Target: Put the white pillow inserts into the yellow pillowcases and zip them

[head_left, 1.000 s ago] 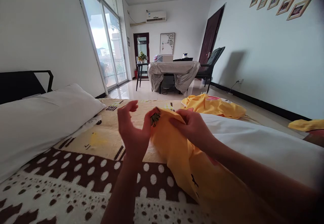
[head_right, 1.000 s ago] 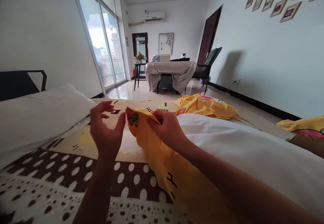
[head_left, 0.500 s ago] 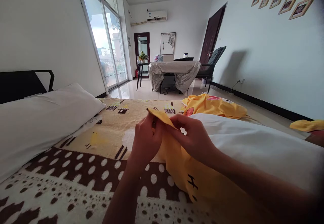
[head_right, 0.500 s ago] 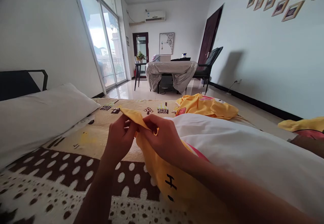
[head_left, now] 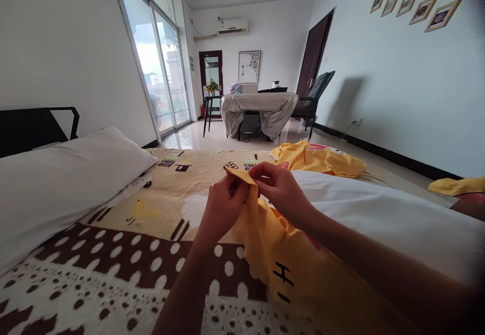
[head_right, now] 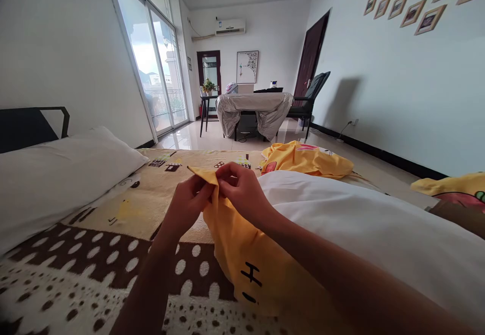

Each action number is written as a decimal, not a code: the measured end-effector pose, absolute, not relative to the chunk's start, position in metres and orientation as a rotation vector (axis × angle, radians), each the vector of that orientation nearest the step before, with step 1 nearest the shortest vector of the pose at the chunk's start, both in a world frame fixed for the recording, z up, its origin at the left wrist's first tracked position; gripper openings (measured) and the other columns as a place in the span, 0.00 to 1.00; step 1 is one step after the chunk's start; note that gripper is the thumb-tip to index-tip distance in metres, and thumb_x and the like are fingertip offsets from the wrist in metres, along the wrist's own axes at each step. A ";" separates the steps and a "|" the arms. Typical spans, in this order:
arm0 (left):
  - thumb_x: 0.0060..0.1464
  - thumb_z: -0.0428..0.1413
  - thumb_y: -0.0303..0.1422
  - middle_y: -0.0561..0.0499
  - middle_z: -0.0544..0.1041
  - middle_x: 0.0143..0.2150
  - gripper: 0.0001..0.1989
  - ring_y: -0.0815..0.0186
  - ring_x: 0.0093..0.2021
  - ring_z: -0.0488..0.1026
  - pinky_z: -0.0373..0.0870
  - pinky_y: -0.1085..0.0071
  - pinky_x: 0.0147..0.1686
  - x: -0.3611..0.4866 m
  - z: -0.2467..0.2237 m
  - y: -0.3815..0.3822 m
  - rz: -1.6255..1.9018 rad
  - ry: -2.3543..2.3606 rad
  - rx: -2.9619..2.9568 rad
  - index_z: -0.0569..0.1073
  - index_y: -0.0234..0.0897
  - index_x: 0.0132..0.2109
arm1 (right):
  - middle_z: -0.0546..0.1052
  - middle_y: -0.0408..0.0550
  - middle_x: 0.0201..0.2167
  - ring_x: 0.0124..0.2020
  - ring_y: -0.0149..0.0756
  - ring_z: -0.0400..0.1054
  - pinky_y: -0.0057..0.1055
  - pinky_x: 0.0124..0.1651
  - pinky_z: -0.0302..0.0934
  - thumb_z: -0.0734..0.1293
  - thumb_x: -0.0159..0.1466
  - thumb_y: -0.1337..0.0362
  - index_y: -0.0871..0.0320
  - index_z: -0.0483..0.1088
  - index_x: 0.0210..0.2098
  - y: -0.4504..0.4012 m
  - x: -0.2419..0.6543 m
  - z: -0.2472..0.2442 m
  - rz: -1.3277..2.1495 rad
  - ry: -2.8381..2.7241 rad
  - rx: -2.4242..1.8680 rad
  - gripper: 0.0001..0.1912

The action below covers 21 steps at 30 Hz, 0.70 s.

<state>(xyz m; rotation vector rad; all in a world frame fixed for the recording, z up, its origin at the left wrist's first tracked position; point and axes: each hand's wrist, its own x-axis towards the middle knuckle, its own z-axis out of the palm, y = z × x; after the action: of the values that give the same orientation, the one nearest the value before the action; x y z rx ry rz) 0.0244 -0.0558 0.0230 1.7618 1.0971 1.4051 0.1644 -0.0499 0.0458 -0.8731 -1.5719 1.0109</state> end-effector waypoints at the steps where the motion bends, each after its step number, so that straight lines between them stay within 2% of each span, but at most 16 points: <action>1: 0.55 0.52 0.36 0.49 0.77 0.31 0.11 0.65 0.32 0.73 0.68 0.72 0.31 0.026 0.021 -0.053 1.400 1.077 1.760 0.74 0.34 0.38 | 0.72 0.41 0.25 0.28 0.30 0.68 0.27 0.29 0.62 0.69 0.50 0.62 0.58 0.66 0.30 -0.048 0.165 0.045 1.004 -1.561 -0.898 0.11; 4: 0.53 0.51 0.33 0.49 0.77 0.33 0.09 0.65 0.33 0.73 0.68 0.72 0.33 0.027 0.016 -0.046 1.388 1.024 1.732 0.74 0.34 0.38 | 0.71 0.40 0.22 0.22 0.27 0.65 0.26 0.26 0.61 0.72 0.49 0.59 0.59 0.65 0.31 -0.039 0.170 0.040 1.001 -1.561 -0.982 0.15; 9: 0.49 0.49 0.28 0.50 0.75 0.30 0.07 0.66 0.32 0.71 0.67 0.72 0.33 0.030 0.012 -0.037 1.345 0.986 1.722 0.72 0.33 0.33 | 0.70 0.40 0.18 0.19 0.26 0.64 0.26 0.23 0.59 0.71 0.51 0.55 0.61 0.65 0.27 -0.024 0.181 0.031 1.165 -1.652 -1.045 0.16; 14: 0.50 0.52 0.28 0.48 0.76 0.37 0.09 0.65 0.37 0.73 0.68 0.71 0.38 0.032 0.012 -0.039 1.338 0.813 1.738 0.70 0.34 0.41 | 0.70 0.38 0.18 0.18 0.24 0.63 0.24 0.24 0.58 0.73 0.49 0.57 0.61 0.65 0.27 -0.025 0.182 0.028 1.385 -1.509 -0.898 0.16; 16: 0.51 0.52 0.29 0.48 0.77 0.38 0.10 0.65 0.36 0.73 0.68 0.71 0.37 0.032 0.013 -0.041 1.329 0.861 1.778 0.70 0.35 0.42 | 0.70 0.38 0.18 0.19 0.23 0.63 0.24 0.25 0.57 0.73 0.48 0.59 0.62 0.66 0.27 -0.029 0.182 0.029 1.405 -1.485 -0.858 0.16; 19: 0.53 0.51 0.32 0.49 0.76 0.32 0.07 0.65 0.31 0.71 0.65 0.72 0.32 0.031 0.016 -0.045 1.246 1.135 1.900 0.72 0.34 0.36 | 0.70 0.38 0.18 0.19 0.23 0.62 0.24 0.25 0.57 0.74 0.47 0.58 0.62 0.68 0.27 -0.031 0.183 0.029 1.387 -1.482 -0.850 0.16; 21: 0.54 0.49 0.34 0.49 0.75 0.28 0.10 0.66 0.28 0.68 0.61 0.72 0.28 0.032 0.018 -0.048 1.160 1.265 1.961 0.72 0.34 0.31 | 0.70 0.38 0.19 0.19 0.23 0.62 0.24 0.25 0.57 0.74 0.48 0.57 0.62 0.68 0.27 -0.031 0.184 0.028 1.373 -1.486 -0.833 0.16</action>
<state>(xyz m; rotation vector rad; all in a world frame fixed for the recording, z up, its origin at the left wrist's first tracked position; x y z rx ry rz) 0.0316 -0.0477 0.0182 1.9606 1.2648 1.1599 0.1838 -0.0315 0.0284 -0.8326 -1.4864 1.3726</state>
